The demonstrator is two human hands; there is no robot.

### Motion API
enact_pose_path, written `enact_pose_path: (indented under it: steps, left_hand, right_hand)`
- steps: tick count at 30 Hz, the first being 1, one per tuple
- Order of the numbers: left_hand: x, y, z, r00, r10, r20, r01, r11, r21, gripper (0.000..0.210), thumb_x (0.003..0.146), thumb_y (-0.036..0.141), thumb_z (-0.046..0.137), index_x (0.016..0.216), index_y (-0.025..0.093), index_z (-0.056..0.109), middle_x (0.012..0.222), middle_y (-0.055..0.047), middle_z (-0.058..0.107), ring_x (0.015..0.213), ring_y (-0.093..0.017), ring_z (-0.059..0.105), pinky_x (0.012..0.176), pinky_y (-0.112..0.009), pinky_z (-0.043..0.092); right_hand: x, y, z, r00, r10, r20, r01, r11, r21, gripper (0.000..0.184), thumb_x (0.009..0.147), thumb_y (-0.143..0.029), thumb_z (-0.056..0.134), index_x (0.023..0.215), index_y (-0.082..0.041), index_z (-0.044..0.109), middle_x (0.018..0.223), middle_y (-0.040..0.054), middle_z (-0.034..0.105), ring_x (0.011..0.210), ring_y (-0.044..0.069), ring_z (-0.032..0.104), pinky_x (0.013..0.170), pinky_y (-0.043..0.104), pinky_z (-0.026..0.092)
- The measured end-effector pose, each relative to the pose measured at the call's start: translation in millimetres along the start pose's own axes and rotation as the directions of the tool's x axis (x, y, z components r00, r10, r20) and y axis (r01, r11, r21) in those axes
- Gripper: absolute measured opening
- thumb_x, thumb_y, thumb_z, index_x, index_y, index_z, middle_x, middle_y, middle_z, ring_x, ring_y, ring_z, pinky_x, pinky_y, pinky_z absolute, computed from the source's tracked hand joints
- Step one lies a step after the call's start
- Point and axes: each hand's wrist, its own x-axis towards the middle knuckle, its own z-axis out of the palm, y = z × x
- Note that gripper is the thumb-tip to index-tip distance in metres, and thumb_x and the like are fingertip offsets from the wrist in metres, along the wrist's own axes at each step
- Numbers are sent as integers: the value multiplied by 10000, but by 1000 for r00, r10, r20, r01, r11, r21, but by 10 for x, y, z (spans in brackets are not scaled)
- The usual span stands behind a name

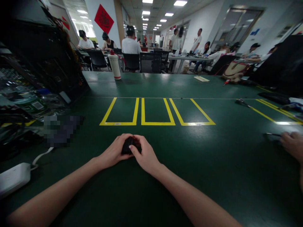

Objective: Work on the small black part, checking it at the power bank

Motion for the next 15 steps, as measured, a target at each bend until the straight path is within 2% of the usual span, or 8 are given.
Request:
enact_pose_path:
  steps: [4, 9, 12, 15]
  left_hand:
    - [1, 22, -22, 1000, -5, 21, 5, 1000, -6, 569, 753, 251, 614, 1214, 242, 281, 1171, -83, 452, 1057, -257, 483, 863, -453, 425]
    - [13, 45, -38, 1000, 2, 16, -2, 1000, 5, 576, 751, 214, 606, 1214, 250, 265, 1169, -85, 452, 1064, -268, 474, 865, -475, 414]
    - [16, 44, -43, 999, 11, 30, -12, 1000, 2, 551, 761, 245, 601, 1208, 246, 278, 1162, -83, 457, 1058, -264, 479, 864, -469, 418]
    - [14, 24, -25, 1000, 8, 11, -8, 1000, -6, 557, 751, 248, 613, 1203, 234, 289, 1155, -80, 460, 1048, -253, 482, 869, -451, 423]
  right_hand:
    - [-34, 9, -9, 999, -7, 45, 8, 1000, -28, 214, 849, -261, 440, 1055, -216, 469, 985, 45, 535, 909, 186, 539, 811, 378, 467]
    - [-67, 18, 6, 994, -110, 3, 110, 993, -39, 263, 820, -205, 478, 1082, -229, 458, 1084, 50, 492, 1000, 188, 503, 881, 388, 433]
    - [-52, 22, 18, 995, -99, -20, 99, 995, -31, 214, 832, -199, 455, 1043, -228, 481, 1073, 52, 495, 987, 184, 512, 872, 385, 443]
    - [-29, 27, 22, 998, -65, -24, 65, 998, 7, 257, 831, -203, 463, 1087, -226, 449, 1059, 48, 512, 983, 174, 522, 876, 372, 447]
